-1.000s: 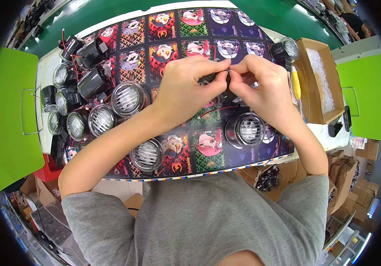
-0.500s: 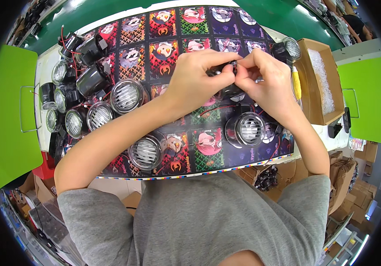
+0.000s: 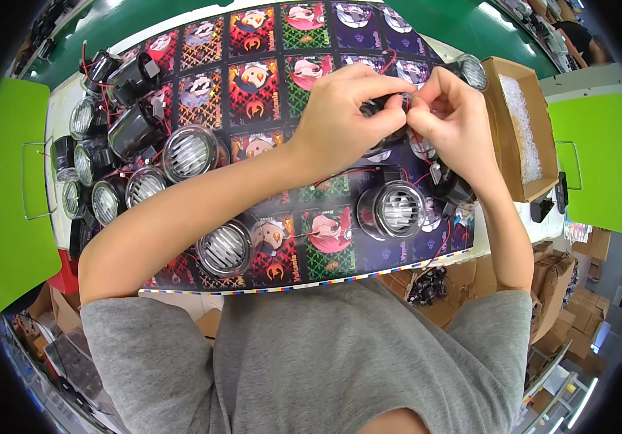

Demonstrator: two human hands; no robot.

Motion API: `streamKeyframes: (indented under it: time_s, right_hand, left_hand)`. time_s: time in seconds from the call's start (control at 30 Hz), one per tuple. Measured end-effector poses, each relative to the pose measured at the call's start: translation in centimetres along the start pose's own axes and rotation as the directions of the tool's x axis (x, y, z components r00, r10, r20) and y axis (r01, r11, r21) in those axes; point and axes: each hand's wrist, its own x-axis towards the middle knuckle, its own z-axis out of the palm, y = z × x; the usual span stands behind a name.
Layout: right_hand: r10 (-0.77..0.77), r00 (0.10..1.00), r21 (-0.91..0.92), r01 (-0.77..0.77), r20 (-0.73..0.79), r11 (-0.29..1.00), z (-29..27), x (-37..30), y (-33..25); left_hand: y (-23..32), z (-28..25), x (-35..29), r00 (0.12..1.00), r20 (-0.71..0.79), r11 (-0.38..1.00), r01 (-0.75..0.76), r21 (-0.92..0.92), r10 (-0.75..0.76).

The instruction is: The person assembles small electronic LED modules by hand, connecting wires and electronic components to the LED lights.

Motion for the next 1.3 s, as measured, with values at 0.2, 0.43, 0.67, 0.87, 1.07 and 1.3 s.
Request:
streamKeyframes:
  time_s: [0.2, 0.43, 0.67, 0.87, 1.07, 1.3]
  right_hand:
    - [0.129, 0.987, 0.177, -0.144, 0.097, 0.974, 0.0, -0.1, 0.4]
    - [-0.083, 0.991, 0.027, 0.086, -0.103, 0.996, -0.3, -0.5, 0.0]
    - [-0.42, 0.905, -0.311, 0.38, -0.071, 0.871, 0.2, -1.4, -0.7]
    - [-0.447, 0.889, -0.372, 0.384, -0.097, 0.845, 0.7, -1.7, -0.8]
    - [-0.432, 0.898, -0.448, 0.353, -0.086, 0.822, 0.8, -1.4, -0.9]
    - [-0.41, 0.912, -0.362, 0.374, -0.024, 0.854, 0.5, -0.7, -0.3]
  left_hand:
    - [0.0, -0.2, -0.2, 0.997, 0.033, 0.996, -0.069, 0.054, 0.067]
    - [0.4, -1.0, -0.9, 0.998, 0.056, 1.0, -0.011, -0.006, 0.011]
    - [0.2, -0.4, -0.7, 0.976, 0.012, 0.963, 0.218, -0.16, -0.219]
    - [0.8, 0.0, -0.5, 0.992, -0.046, 0.992, 0.114, -0.058, -0.117]
    - [0.9, 0.0, -0.4, 0.998, 0.005, 0.997, 0.062, 0.042, -0.062]
    - [0.6, -0.3, -0.2, 1.0, 0.0, 0.998, 0.018, 0.053, -0.018]
